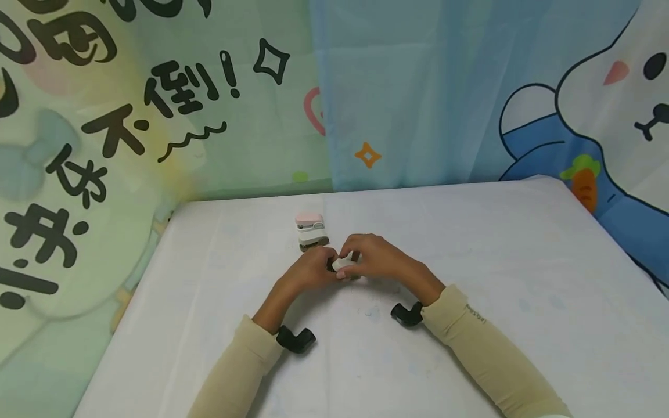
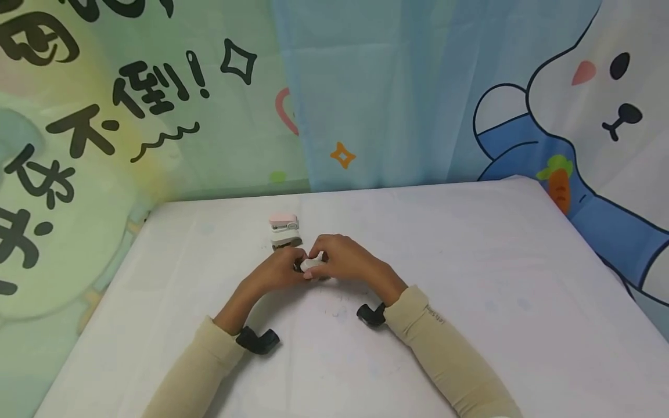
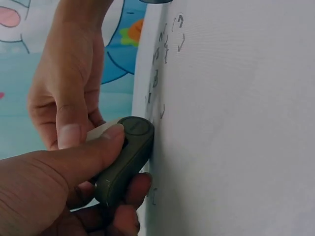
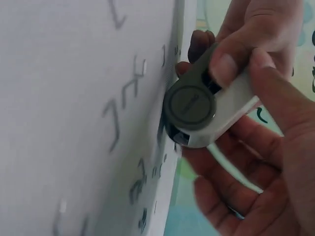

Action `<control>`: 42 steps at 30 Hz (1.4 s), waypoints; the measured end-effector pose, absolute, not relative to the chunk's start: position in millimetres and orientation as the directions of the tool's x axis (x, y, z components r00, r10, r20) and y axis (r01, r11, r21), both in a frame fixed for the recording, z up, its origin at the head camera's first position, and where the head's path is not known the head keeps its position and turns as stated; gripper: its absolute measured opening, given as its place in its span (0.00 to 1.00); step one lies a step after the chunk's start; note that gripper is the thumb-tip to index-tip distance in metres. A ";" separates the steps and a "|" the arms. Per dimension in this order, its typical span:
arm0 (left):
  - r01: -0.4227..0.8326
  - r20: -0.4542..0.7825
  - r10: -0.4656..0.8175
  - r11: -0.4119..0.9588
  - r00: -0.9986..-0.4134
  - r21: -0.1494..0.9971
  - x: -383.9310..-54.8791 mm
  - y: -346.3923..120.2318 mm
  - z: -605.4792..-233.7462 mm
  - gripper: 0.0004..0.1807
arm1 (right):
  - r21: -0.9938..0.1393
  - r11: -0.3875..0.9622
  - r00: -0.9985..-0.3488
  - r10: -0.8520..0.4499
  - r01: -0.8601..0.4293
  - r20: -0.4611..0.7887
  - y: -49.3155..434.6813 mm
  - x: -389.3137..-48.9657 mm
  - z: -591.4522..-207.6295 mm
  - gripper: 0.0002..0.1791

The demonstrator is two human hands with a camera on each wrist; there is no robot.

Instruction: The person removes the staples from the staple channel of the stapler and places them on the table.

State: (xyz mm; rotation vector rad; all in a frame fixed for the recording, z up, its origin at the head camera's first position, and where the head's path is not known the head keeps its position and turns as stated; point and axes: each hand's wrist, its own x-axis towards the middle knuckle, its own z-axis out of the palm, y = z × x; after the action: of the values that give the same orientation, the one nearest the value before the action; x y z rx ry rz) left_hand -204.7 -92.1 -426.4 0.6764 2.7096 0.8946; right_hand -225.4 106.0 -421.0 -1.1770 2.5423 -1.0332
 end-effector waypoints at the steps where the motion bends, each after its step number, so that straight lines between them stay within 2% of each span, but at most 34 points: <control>1: 0.359 -0.049 0.485 0.708 -0.873 0.609 -204.3 -93.2 -427.0 0.11 | -0.633 0.472 -0.684 -0.718 -0.614 0.128 104.1 -224.2 -420.4 0.17; 9: 0.322 -0.043 0.465 0.675 -0.884 0.664 -202.0 -99.2 -429.3 0.11 | -0.656 0.495 -0.692 -0.720 -0.570 0.058 97.9 -215.7 -411.9 0.11; 16: 0.267 -0.092 0.451 0.669 -0.888 0.694 -202.5 -100.9 -433.1 0.11 | -0.671 0.416 -0.619 -0.781 -0.614 0.084 106.6 -216.7 -408.3 0.16; 24: 0.195 -0.145 0.419 0.665 -0.896 0.721 -205.4 -94.8 -438.5 0.13 | -0.690 0.509 -0.679 -0.733 -0.515 -0.033 127.0 -221.6 -395.2 0.10; 31: 0.176 -0.156 0.408 0.665 -0.900 0.726 -203.5 -95.8 -437.9 0.13 | -0.624 0.593 -0.706 -0.703 -0.509 -0.091 139.0 -223.2 -391.7 0.07; 37: 0.158 -0.163 0.394 0.665 -0.905 0.730 -202.1 -95.5 -436.9 0.12 | -0.558 0.695 -0.729 -0.650 -0.454 -0.216 144.2 -223.6 -392.1 0.06; 40: 0.160 -0.164 0.399 0.663 -0.902 0.731 -201.8 -93.9 -436.7 0.12 | -0.508 0.717 -0.750 -0.634 -0.477 -0.189 143.4 -220.6 -391.7 0.10; 42: 0.166 -0.162 0.404 0.662 -0.900 0.730 -201.8 -92.6 -436.5 0.12 | -0.478 0.701 -0.755 -0.646 -0.529 -0.112 141.4 -218.1 -391.4 0.14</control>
State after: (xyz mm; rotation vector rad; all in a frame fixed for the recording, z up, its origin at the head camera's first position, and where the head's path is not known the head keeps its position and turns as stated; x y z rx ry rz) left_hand -201.8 -92.6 -436.5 0.4546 2.5701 1.0844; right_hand -218.1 141.4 -391.4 -0.9319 2.6405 -0.6183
